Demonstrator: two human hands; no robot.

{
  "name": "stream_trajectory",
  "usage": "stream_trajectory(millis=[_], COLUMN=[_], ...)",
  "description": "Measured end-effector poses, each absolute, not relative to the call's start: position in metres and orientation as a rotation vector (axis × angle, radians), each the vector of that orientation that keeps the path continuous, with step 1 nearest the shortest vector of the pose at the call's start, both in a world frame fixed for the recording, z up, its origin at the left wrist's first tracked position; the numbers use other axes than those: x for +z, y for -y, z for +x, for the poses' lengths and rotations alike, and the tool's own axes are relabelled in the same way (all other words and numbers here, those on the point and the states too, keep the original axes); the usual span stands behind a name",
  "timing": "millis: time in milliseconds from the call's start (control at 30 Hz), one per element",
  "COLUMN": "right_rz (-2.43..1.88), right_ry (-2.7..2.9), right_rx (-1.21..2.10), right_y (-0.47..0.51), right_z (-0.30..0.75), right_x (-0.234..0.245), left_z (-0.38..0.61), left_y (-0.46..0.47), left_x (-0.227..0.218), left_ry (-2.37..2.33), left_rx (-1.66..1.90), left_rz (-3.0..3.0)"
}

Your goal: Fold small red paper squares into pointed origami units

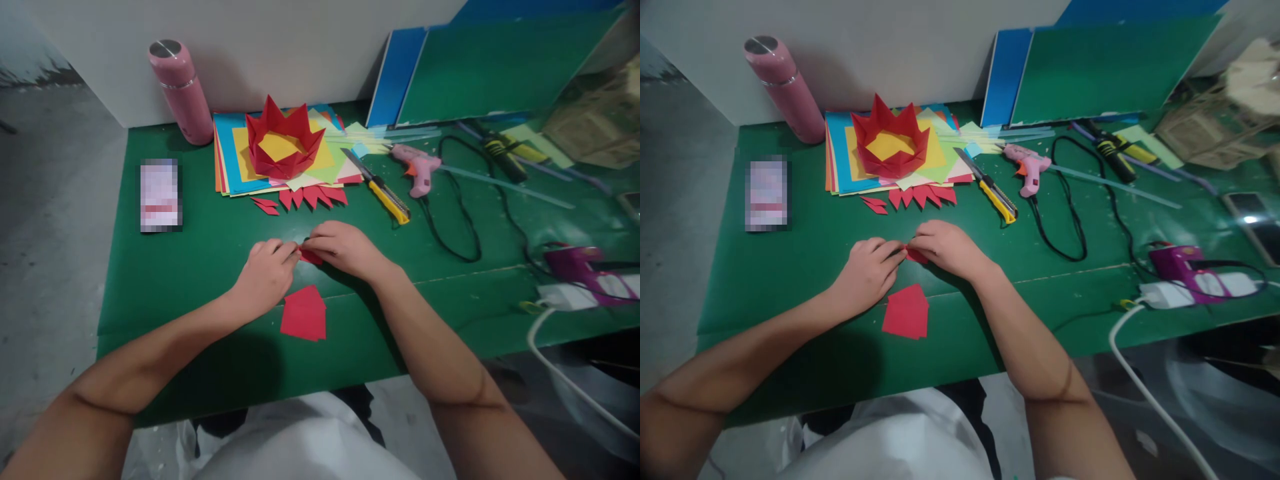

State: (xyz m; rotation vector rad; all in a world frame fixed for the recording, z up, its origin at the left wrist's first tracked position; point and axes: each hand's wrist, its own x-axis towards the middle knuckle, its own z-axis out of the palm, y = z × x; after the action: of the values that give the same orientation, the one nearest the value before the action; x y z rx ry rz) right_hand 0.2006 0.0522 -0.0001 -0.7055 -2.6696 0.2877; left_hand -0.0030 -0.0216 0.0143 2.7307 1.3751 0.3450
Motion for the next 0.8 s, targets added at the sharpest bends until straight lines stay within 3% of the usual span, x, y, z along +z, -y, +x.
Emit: stream_trajectory(millis=[800], right_rz=[-0.72], right_ry=[2.718], right_rx=[0.353], right_y=[-0.054], right_z=[0.212], right_x=[0.011], left_z=[-0.005], left_y=[0.019], left_x=[0.016], left_ry=[-1.359], left_rx=[0.371], left_rz=[2.733])
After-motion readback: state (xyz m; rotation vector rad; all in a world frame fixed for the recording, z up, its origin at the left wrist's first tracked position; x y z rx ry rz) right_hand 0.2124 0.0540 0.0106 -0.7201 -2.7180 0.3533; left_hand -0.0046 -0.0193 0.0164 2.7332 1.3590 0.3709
